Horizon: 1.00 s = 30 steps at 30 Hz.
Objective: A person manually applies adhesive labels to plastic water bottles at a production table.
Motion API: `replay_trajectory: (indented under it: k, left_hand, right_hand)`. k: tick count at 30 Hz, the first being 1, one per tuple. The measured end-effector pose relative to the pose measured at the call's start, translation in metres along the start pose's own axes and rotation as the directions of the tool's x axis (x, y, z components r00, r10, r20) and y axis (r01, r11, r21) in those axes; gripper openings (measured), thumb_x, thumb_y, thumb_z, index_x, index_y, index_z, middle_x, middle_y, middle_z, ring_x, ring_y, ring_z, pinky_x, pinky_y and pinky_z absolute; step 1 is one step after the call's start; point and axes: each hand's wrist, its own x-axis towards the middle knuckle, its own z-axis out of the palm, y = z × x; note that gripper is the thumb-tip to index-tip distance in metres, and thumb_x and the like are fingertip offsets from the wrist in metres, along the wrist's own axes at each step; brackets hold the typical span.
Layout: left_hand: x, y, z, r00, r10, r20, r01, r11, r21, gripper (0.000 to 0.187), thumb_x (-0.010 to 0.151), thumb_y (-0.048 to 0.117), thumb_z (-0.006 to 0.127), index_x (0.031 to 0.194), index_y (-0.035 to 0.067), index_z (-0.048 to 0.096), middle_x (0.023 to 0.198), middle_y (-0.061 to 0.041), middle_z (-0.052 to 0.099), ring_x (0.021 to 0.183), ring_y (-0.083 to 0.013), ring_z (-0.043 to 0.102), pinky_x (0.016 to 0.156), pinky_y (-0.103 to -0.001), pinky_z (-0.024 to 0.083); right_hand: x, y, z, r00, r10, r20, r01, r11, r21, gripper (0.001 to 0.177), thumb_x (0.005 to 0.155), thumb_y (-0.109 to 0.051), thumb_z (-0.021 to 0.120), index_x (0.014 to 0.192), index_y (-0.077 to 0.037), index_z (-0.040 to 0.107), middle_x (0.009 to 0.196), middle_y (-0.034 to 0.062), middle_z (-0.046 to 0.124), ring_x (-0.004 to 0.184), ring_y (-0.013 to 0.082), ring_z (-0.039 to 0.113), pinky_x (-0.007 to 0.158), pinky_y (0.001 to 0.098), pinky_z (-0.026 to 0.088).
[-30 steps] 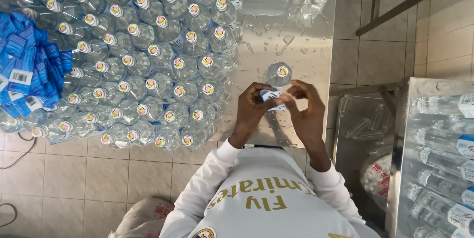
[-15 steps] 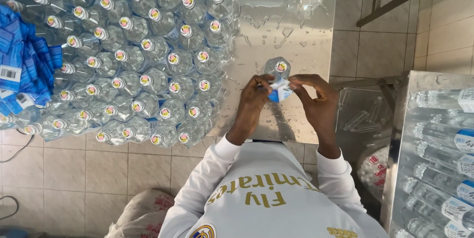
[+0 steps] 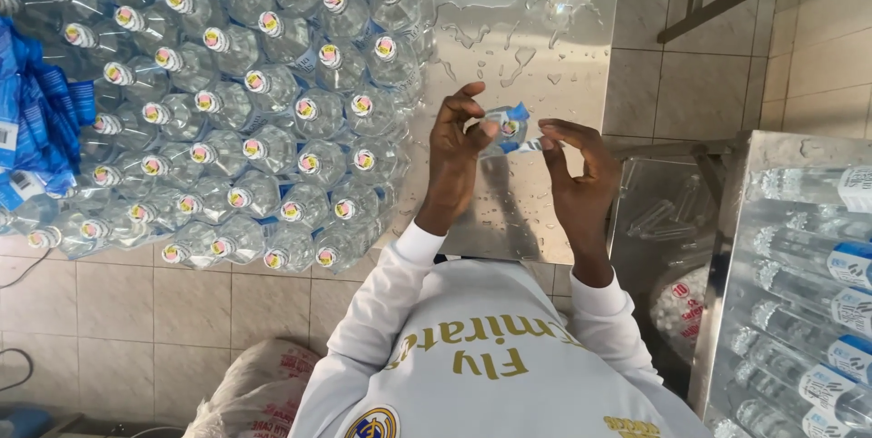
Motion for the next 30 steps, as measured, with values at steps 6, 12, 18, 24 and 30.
replay_trajectory:
  k: [6, 12, 18, 24, 30]
  left_hand:
    - [-0.003, -0.021, -0.011, 0.997, -0.035, -0.07, 0.057, 0.941, 0.334, 0.027, 0.098, 0.021, 0.085, 0.116, 0.015, 0.065, 0.152, -0.006, 0.055, 0.13, -0.0176, 0.053, 0.112, -0.04, 0.04]
    - [0.001, -0.033, -0.022, 0.994, -0.079, -0.07, 0.103, 0.859, 0.502, 0.02, 0.11, 0.029, 0.069, 0.123, 0.015, 0.068, 0.149, -0.013, 0.059, 0.145, -0.0291, 0.053, 0.125, -0.053, 0.028]
    - [0.001, -0.017, -0.013, 0.997, -0.055, 0.044, 0.022, 0.832, 0.555, 0.025, 0.118, 0.024, 0.057, 0.136, 0.011, 0.067, 0.146, -0.017, 0.067, 0.147, -0.0344, 0.059, 0.127, -0.054, 0.037]
    - [-0.006, -0.014, -0.007, 0.994, -0.003, 0.108, -0.059, 0.819, 0.57, 0.031, 0.121, 0.017, 0.049, 0.147, 0.008, 0.063, 0.153, -0.021, 0.064, 0.152, -0.0404, 0.053, 0.13, -0.058, 0.037]
    - [-0.004, -0.017, -0.016, 0.988, 0.014, 0.151, -0.108, 0.764, 0.636, 0.036, 0.121, 0.011, 0.041, 0.152, 0.003, 0.058, 0.155, -0.026, 0.061, 0.152, -0.0449, 0.051, 0.13, -0.062, 0.037]
  right_hand:
    - [0.002, 0.019, 0.005, 0.996, 0.029, 0.089, -0.023, 0.997, -0.067, 0.012, 0.11, 0.001, 0.072, 0.121, 0.001, 0.077, 0.118, 0.0196, 0.077, 0.117, 0.0399, 0.075, 0.101, 0.0515, 0.058]
    - [-0.006, 0.034, 0.009, 0.985, 0.069, 0.157, -0.044, 0.987, -0.154, 0.018, 0.112, -0.009, 0.073, 0.128, -0.001, 0.075, 0.122, 0.018, 0.076, 0.12, 0.0411, 0.072, 0.103, 0.0535, 0.056]
    - [-0.015, 0.044, 0.019, 0.988, 0.029, 0.15, 0.006, 0.973, -0.231, 0.034, 0.115, -0.028, 0.069, 0.138, -0.002, 0.067, 0.129, 0.0182, 0.071, 0.121, 0.0403, 0.07, 0.102, 0.0525, 0.057]
    - [-0.019, 0.051, 0.029, 0.992, 0.048, 0.116, -0.018, 0.97, -0.243, 0.034, 0.113, -0.008, 0.063, 0.145, -0.001, 0.059, 0.135, 0.0194, 0.066, 0.126, 0.0417, 0.067, 0.105, 0.0531, 0.056]
    - [-0.02, 0.049, 0.027, 0.976, 0.184, 0.12, -0.166, 0.975, -0.151, 0.038, 0.108, 0.007, 0.057, 0.145, -0.001, 0.059, 0.132, 0.0211, 0.069, 0.128, 0.0426, 0.068, 0.108, 0.0531, 0.056]
